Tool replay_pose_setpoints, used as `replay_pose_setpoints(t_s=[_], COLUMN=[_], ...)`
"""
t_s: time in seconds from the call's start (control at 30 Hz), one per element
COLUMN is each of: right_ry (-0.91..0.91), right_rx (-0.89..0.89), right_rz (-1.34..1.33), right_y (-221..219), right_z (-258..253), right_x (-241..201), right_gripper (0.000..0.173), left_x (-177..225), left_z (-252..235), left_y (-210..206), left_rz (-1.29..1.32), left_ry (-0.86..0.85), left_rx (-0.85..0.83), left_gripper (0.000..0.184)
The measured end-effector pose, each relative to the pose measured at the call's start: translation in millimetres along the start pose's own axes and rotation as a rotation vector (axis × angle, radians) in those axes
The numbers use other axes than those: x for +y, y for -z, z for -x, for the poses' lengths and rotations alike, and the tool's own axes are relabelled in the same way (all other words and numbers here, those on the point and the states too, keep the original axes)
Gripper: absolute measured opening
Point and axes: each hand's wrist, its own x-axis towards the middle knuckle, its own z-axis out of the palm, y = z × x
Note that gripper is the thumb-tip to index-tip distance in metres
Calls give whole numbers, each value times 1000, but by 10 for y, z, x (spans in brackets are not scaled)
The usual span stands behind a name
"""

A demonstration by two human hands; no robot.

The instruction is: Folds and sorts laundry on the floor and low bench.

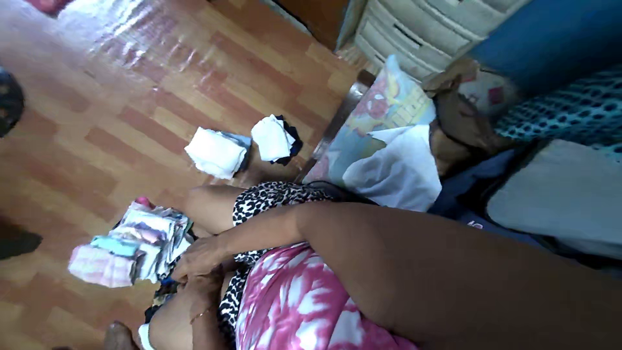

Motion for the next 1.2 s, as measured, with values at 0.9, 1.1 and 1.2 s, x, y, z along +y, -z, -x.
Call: replay_pose_setpoints(t_s=[0.9, 1.1, 1.2], right_ry=[-419, -594, -586], right_rx=[170, 24, -30], right_rz=[-418, -956, -1121], right_y=[-109, -81, -43], right_z=[-410, -265, -200], right_x=[321, 155, 123], right_gripper=[67, 66, 65], left_x=[-53, -8, -60], left_z=[126, 110, 110], left_y=[526, 128, 53], left_rz=[1316, 1912, 2022], left_ry=[159, 62, -121], left_rx=[227, 35, 28], left_gripper=[63, 61, 82])
